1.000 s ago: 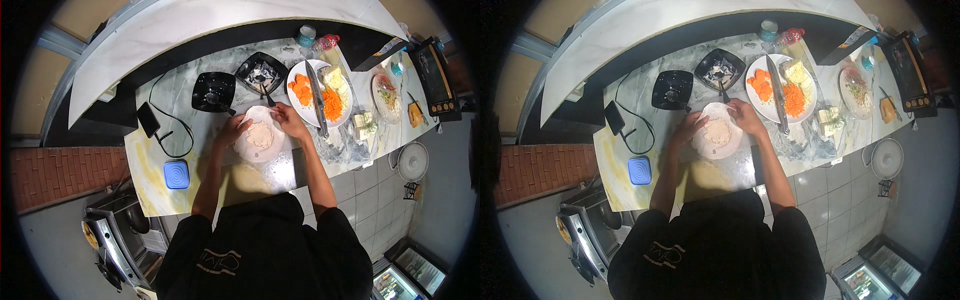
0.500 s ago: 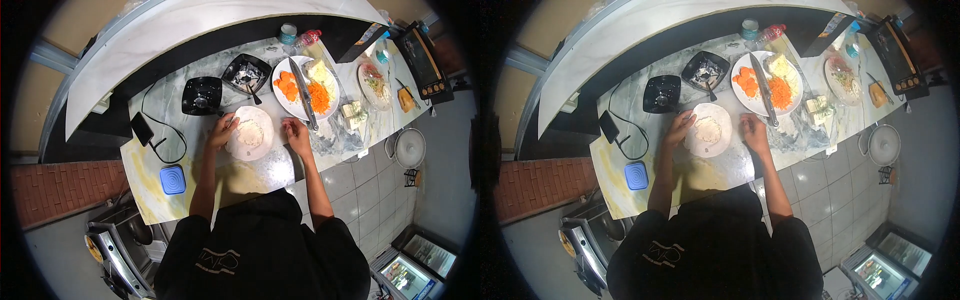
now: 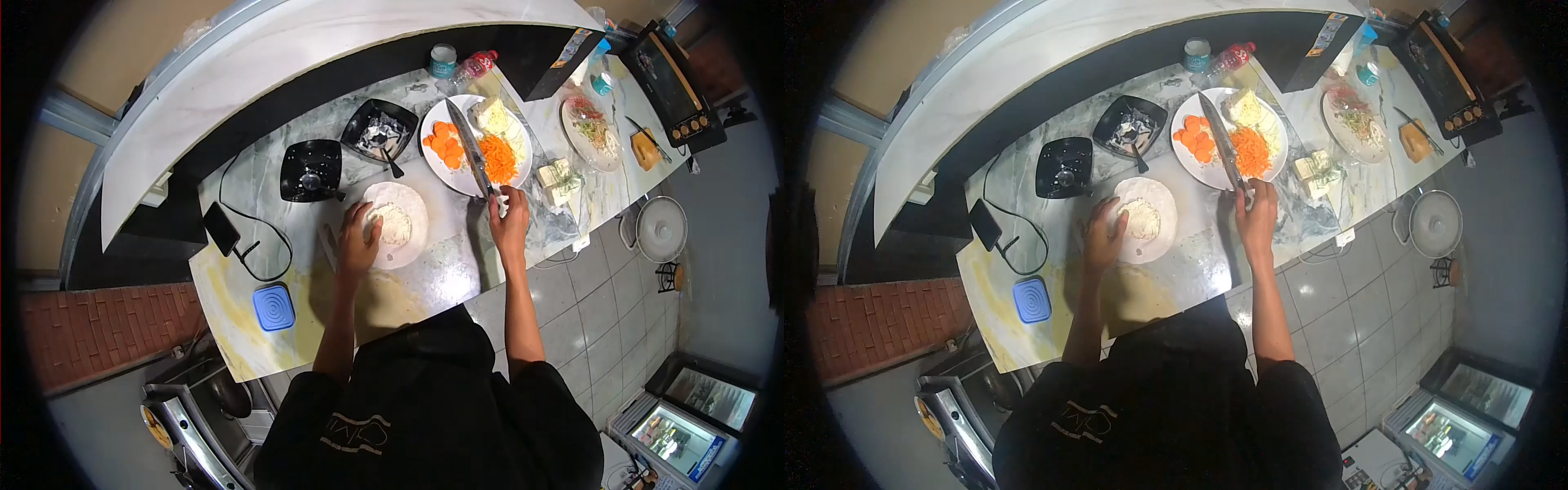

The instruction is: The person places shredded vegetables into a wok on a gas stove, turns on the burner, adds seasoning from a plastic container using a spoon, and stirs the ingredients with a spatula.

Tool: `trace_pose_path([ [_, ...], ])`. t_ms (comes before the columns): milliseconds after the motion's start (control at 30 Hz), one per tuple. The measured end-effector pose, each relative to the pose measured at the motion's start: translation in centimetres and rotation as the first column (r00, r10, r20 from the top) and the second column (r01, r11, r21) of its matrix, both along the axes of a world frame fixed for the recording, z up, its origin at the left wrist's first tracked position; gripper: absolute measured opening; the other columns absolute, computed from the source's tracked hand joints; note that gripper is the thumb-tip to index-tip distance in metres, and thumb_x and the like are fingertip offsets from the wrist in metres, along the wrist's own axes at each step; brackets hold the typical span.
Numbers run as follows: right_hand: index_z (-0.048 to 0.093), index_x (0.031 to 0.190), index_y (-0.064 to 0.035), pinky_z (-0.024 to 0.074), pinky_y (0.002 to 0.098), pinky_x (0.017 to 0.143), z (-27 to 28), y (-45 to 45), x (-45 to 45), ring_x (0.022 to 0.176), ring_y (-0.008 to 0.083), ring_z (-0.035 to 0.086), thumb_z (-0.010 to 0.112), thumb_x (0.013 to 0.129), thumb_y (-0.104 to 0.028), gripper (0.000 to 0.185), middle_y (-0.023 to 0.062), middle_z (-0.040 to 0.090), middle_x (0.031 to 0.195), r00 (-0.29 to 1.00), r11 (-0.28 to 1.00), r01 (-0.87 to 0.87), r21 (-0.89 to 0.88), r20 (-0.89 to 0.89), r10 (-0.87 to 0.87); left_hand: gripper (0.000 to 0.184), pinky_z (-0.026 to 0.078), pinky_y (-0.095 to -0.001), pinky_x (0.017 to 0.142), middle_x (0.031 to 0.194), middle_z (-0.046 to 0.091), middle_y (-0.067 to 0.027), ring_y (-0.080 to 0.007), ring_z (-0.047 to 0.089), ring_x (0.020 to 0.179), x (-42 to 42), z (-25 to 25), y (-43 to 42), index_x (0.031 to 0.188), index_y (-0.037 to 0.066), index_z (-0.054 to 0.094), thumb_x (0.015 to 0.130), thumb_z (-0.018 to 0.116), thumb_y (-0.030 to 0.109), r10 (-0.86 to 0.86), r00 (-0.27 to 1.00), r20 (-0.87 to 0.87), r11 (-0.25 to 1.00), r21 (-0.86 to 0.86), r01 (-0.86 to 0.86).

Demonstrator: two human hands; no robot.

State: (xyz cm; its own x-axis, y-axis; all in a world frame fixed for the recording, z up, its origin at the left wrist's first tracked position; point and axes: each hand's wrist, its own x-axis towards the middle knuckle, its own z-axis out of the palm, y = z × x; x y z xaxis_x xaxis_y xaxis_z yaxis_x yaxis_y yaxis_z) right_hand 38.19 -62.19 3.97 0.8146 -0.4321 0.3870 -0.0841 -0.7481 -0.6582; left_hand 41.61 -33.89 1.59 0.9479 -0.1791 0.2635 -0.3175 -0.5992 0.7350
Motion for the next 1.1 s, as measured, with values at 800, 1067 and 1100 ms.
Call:
trace_pose_path([
  [800, 0.055, 0.099, 0.0003, 0.0474, 0.0476, 0.074, -3.7, -9.9, 10.0, 0.087, 0.0432, 0.055, 0.066, 0.073, -0.001, 0.028, 0.0259, 0.053, 0.094, 0.884, 0.881, -0.453, -0.136, -0.196, 0.424, 0.040, 0.048, -0.0281, 0.084, 0.106, 0.062, -0.0109, -0.0165, 0.061, 0.098, -2.1, 0.1, -16.8, 0.128, 0.006, 0.048, 0.092, 0.059, 0.017, -0.256, 0.884, -0.391, 0.853, -0.521, 0.017],
  [1067, 0.061, 0.093, 0.0027, 0.0478, 0.0471, 0.070, -3.3, -11.2, 10.5, 0.080, 0.0422, 0.060, 0.064, 0.075, 0.001, 0.018, 0.0264, 0.058, 0.087, 0.878, 0.883, -0.469, -0.007, -0.108, 0.465, 0.036, 0.047, -0.0267, 0.086, 0.107, 0.062, -0.0090, -0.0157, 0.061, 0.097, -1.7, 0.9, -17.8, 0.128, 0.004, 0.048, 0.095, 0.053, 0.017, -0.275, 0.859, -0.432, 0.798, -0.601, -0.047],
  [1100, 0.062, 0.094, 0.0025, 0.0482, 0.0460, 0.070, -3.0, -11.3, 10.7, 0.081, 0.0416, 0.060, 0.064, 0.076, 0.000, 0.019, 0.0262, 0.059, 0.088, 0.877, 0.881, -0.472, 0.000, -0.096, 0.470, 0.035, 0.046, -0.0270, 0.087, 0.107, 0.062, -0.0095, -0.0164, 0.061, 0.097, -1.7, 1.2, -18.0, 0.128, 0.003, 0.048, 0.095, 0.052, 0.017, -0.284, 0.851, -0.443, 0.777, -0.626, -0.066],
])
